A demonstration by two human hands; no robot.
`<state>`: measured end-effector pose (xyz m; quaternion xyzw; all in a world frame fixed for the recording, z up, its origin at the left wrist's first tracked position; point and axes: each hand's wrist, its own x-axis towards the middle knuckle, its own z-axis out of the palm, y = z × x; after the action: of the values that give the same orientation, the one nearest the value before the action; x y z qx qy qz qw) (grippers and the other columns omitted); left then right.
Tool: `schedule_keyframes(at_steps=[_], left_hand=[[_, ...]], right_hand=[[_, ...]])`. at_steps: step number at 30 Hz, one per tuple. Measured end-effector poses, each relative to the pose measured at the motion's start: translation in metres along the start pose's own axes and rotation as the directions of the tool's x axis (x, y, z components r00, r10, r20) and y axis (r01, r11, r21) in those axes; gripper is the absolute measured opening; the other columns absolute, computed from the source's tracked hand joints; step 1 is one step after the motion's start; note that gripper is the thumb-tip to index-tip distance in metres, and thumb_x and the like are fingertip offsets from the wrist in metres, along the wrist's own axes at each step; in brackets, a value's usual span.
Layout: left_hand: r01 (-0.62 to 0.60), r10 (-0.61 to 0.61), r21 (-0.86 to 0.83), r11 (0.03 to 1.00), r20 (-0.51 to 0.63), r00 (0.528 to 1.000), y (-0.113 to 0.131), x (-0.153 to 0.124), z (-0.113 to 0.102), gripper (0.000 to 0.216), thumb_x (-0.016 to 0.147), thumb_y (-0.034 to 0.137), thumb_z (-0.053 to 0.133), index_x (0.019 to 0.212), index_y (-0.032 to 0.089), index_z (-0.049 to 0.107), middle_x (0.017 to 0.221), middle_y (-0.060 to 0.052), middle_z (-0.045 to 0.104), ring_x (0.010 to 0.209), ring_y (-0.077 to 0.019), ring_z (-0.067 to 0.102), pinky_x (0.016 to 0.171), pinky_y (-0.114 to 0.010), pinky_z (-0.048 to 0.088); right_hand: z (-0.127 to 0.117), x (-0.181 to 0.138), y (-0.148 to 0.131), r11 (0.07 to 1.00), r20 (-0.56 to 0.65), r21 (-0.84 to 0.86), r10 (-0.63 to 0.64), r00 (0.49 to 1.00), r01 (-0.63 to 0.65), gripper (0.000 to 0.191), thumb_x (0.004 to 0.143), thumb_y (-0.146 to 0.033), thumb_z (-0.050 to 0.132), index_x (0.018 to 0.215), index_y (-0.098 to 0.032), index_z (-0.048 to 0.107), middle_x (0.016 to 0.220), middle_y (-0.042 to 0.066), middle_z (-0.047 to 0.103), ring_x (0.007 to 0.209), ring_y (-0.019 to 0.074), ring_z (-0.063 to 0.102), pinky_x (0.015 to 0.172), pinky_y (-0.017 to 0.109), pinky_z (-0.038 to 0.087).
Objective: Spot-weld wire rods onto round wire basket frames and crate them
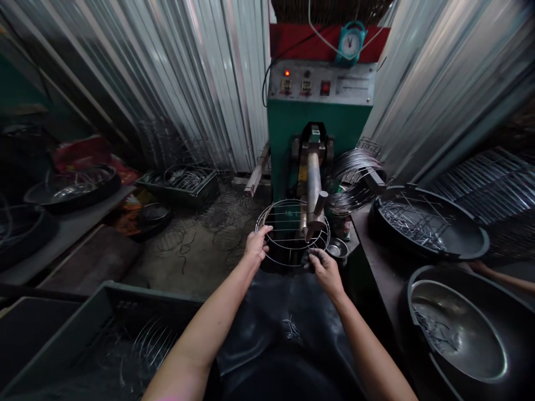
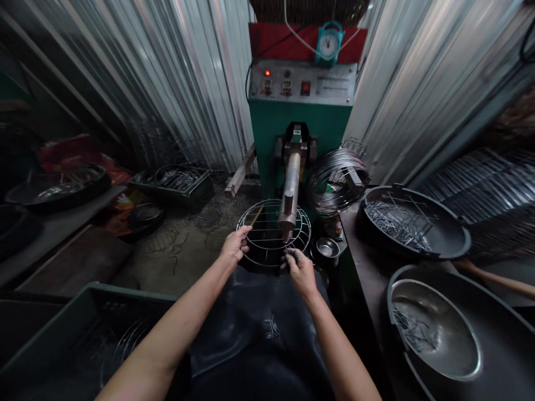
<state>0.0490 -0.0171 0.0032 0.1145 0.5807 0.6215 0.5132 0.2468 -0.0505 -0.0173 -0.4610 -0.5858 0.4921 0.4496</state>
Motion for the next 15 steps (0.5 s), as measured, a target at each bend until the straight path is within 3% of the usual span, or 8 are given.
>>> schedule_keyframes(at_steps=[11, 15], left_hand=[[0.033, -0.033, -0.005, 0.999, -0.022, 0.999, -0.003, 0.012, 0.005, 0.033, 0.048, 0.027, 0.072, 0.058, 0.018, 0.041, 0.044, 0.011, 0.025, 0.034, -0.0018, 0.019, 0.032, -0.016, 0.011], [0.052, -0.05, 0.023, 0.998, -0.059, 0.997, -0.002, 0.013, 0.008, 0.032, 0.049, 0.027, 0.072, 0.056, 0.018, 0.042, 0.043, 0.011, 0.024, 0.034, -0.0023, 0.02, 0.032, -0.016, 0.01]], right_hand=[[-0.003, 0.009, -0.004, 0.997, -0.007, -0.065, -0.052, 0.999, 0.051, 0.024, 0.078, -0.037, 0.051, 0.088, -0.016, 0.06, 0.068, 0.001, 0.062, 0.054, 0.0122, 0.058, 0.056, 0.024, 0.046], [0.0, 0.013, -0.005, 1.0, -0.021, -0.021, -0.017, 1.0, 0.017, 0.024, 0.076, -0.038, 0.053, 0.085, -0.017, 0.06, 0.068, 0.002, 0.063, 0.052, 0.0121, 0.057, 0.053, 0.025, 0.046]])
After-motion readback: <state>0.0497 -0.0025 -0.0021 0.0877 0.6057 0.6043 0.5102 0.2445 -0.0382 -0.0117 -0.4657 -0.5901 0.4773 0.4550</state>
